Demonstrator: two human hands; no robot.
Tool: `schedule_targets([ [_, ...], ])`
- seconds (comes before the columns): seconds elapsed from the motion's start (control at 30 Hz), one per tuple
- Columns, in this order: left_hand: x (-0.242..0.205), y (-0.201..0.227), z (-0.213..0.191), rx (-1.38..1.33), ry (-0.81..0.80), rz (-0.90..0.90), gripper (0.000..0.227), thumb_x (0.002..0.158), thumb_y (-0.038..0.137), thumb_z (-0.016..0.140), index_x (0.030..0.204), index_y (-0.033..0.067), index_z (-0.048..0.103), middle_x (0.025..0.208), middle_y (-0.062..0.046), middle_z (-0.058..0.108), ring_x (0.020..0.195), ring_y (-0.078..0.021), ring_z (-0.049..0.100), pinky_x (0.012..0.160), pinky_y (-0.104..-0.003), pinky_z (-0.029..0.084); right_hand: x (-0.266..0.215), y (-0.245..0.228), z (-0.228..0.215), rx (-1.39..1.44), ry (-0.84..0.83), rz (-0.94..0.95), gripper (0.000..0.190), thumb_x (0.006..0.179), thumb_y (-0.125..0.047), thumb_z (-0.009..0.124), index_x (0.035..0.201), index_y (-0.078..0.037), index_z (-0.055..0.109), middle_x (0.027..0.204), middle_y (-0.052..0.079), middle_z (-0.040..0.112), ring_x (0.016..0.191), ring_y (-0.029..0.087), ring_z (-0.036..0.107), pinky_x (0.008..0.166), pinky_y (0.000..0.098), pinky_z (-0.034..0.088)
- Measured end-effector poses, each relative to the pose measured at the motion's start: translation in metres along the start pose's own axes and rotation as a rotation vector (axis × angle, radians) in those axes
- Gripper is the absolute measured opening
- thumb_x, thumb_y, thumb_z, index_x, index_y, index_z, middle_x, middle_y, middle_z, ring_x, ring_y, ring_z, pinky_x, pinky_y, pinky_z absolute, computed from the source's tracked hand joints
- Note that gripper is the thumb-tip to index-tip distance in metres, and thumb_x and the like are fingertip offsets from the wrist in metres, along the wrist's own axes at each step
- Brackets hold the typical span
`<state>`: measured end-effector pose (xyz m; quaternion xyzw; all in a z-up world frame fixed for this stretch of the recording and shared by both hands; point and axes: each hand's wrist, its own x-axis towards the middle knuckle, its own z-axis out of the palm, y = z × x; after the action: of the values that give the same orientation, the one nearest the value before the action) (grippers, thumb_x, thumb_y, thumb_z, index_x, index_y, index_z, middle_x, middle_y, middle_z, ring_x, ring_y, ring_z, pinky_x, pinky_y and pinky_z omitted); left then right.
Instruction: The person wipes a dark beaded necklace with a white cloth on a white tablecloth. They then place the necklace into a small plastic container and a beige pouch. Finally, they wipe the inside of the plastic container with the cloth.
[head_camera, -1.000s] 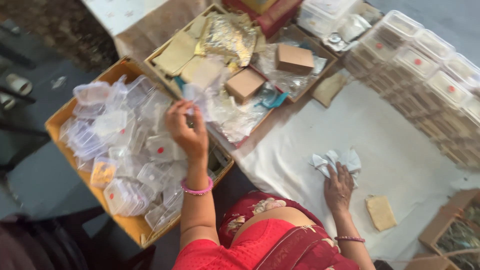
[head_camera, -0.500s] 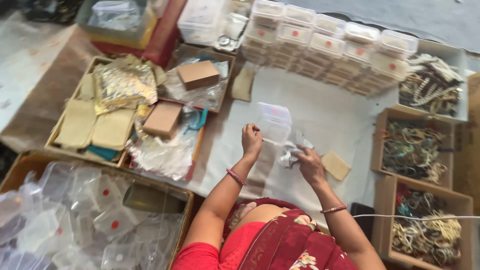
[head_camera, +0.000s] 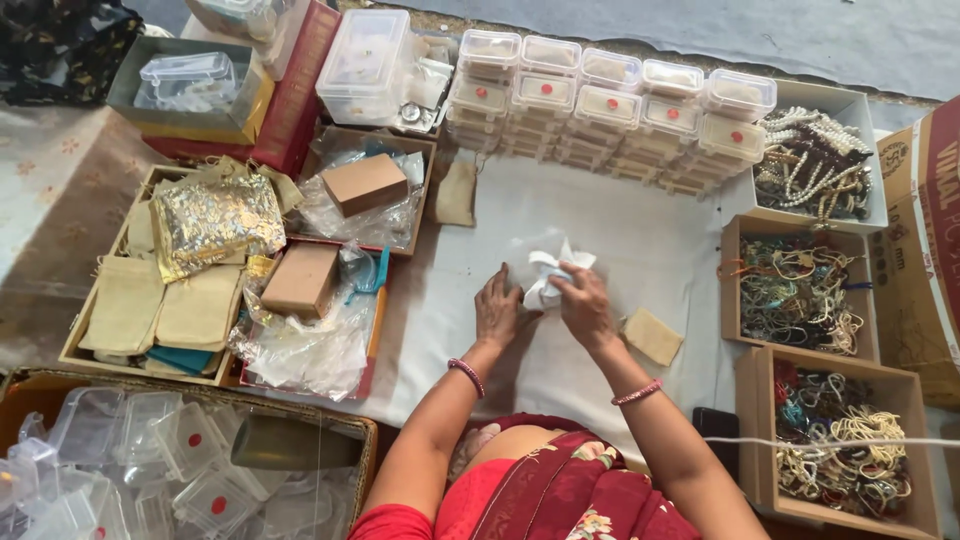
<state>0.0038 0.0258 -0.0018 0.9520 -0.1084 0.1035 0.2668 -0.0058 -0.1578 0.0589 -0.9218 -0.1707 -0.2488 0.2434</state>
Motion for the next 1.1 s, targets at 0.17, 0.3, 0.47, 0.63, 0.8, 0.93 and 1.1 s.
schedule_targets([
  [0.17,-0.014,-0.026,0.014,-0.044,-0.003,0.127,0.054,0.071,0.051,0.089,0.105,0.0157,0.065,0.147,-0.012,0.053,0.137,-0.03,0.046,0.117,-0.051,0.03,0.002,-0.003,0.037,-0.402,-0.453,0.048,0.025,0.077,-0.02,0.073,0.097,-0.006,0.077,0.121,0.014,0.065,0.12,0.032,0.057,0.099,0.048,0.045],
  [0.3,-0.013,-0.033,0.015,-0.133,0.036,0.146,0.073,0.073,0.044,0.088,0.13,0.0154,0.054,0.141,-0.007,0.059,0.135,-0.025,0.051,0.122,-0.051,0.027,-0.004,-0.009,0.055,-0.385,-0.446,0.043,0.04,0.076,-0.019,0.064,0.113,-0.007,0.073,0.126,0.014,0.061,0.124,0.032,0.053,0.101,0.053,0.038],
  [0.47,-0.012,-0.025,0.004,-0.139,-0.024,0.09,0.109,0.069,0.036,0.09,0.157,0.0145,0.029,0.135,-0.006,0.06,0.131,-0.0234,0.052,0.121,-0.05,0.027,-0.009,-0.012,0.052,-0.109,-0.447,0.025,0.032,0.091,-0.026,0.06,0.116,-0.012,0.072,0.129,0.011,0.059,0.128,0.03,0.051,0.105,0.0575,0.032],
  [0.63,-0.011,-0.024,0.004,-0.133,-0.026,0.088,0.122,0.067,0.03,0.088,0.164,0.0139,0.015,0.137,-0.005,0.06,0.13,-0.0224,0.053,0.121,-0.05,0.027,-0.005,-0.005,0.032,0.083,-0.585,-0.006,0.027,0.097,-0.031,0.055,0.107,-0.014,0.073,0.126,0.007,0.062,0.127,0.024,0.055,0.108,0.0527,0.033],
  [0.8,-0.011,-0.021,0.001,-0.076,-0.106,0.073,0.124,0.066,0.036,0.087,0.164,0.0146,0.015,0.134,-0.006,0.06,0.133,-0.0237,0.051,0.123,-0.05,0.024,0.004,0.004,0.015,0.116,-0.638,-0.186,0.026,0.095,-0.031,0.059,0.09,-0.013,0.077,0.116,0.007,0.066,0.112,0.027,0.06,0.096,0.0455,0.042],
  [0.93,-0.012,-0.016,-0.004,-0.083,-0.102,0.077,0.126,0.066,0.045,0.088,0.164,0.0144,0.015,0.134,-0.007,0.06,0.134,-0.0236,0.05,0.122,-0.051,0.023,0.021,0.012,0.01,-0.034,-0.713,-0.282,0.033,0.099,-0.036,0.061,0.083,-0.013,0.077,0.101,0.008,0.066,0.107,0.025,0.062,0.095,0.0429,0.044],
  [1.1,-0.012,-0.012,-0.009,-0.086,-0.123,0.077,0.123,0.07,0.055,0.087,0.163,0.0153,0.016,0.136,-0.007,0.059,0.135,-0.0242,0.047,0.12,-0.053,0.021,0.031,0.022,0.005,-0.273,-0.663,-0.386,0.03,0.093,-0.032,0.063,0.079,-0.009,0.076,0.095,0.009,0.067,0.099,0.028,0.065,0.09,0.0455,0.047],
])
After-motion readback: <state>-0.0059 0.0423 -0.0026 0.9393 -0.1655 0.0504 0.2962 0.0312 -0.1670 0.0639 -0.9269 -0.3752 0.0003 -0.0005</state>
